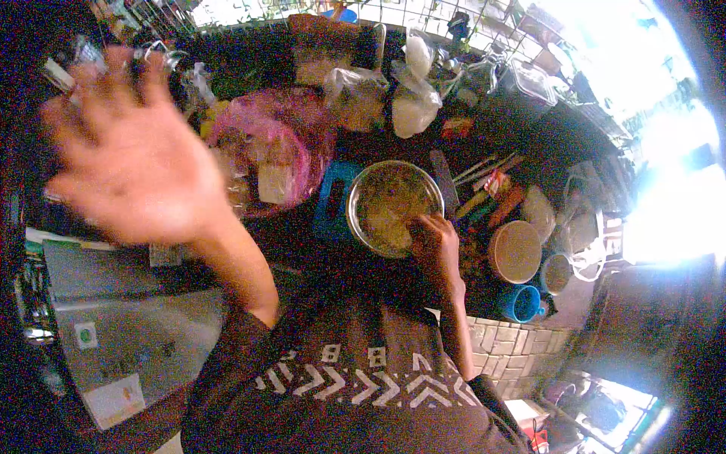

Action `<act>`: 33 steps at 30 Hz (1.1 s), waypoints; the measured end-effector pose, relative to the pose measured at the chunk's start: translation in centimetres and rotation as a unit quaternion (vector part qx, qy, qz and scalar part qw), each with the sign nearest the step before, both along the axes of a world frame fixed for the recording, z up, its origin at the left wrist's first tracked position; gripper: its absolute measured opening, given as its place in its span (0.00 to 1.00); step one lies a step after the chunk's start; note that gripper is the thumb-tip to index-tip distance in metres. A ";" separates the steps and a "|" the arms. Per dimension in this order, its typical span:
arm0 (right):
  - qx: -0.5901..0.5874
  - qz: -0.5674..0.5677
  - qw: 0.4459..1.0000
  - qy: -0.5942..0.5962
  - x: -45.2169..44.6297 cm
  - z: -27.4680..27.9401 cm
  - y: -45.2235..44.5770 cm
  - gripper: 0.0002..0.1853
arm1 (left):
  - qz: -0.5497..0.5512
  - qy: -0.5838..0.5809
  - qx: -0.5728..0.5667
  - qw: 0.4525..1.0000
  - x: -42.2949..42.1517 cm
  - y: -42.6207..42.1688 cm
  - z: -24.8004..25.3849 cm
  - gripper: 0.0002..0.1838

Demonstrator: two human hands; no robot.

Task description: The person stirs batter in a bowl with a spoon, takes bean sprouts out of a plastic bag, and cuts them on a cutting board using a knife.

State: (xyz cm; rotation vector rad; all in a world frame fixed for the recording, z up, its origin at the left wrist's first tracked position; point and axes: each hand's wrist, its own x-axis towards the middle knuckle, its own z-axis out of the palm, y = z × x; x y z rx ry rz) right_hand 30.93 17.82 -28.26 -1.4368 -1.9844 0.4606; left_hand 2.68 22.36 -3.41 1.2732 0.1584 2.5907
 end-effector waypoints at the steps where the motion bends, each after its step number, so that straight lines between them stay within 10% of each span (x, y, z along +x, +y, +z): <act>1: 0.020 0.010 0.999 -0.036 0.0 0.2 -0.1 0.05 | -0.096 0.065 -0.018 0.993 -1.2 1.2 -3.9 0.31; 4: 0.061 0.025 0.996 -0.057 -0.3 2.3 -0.1 0.05 | -0.007 0.222 -0.383 0.897 1.8 1.4 -13.2 0.19; 10: 0.077 0.018 0.992 -0.093 1.3 2.5 0.2 0.12 | -0.039 0.332 -0.505 0.796 3.8 0.2 -29.1 0.19; 33: 0.119 0.028 0.986 -0.110 0.3 3.2 1.9 0.05 | -0.140 0.337 -0.575 0.733 3.9 -0.3 -28.8 0.19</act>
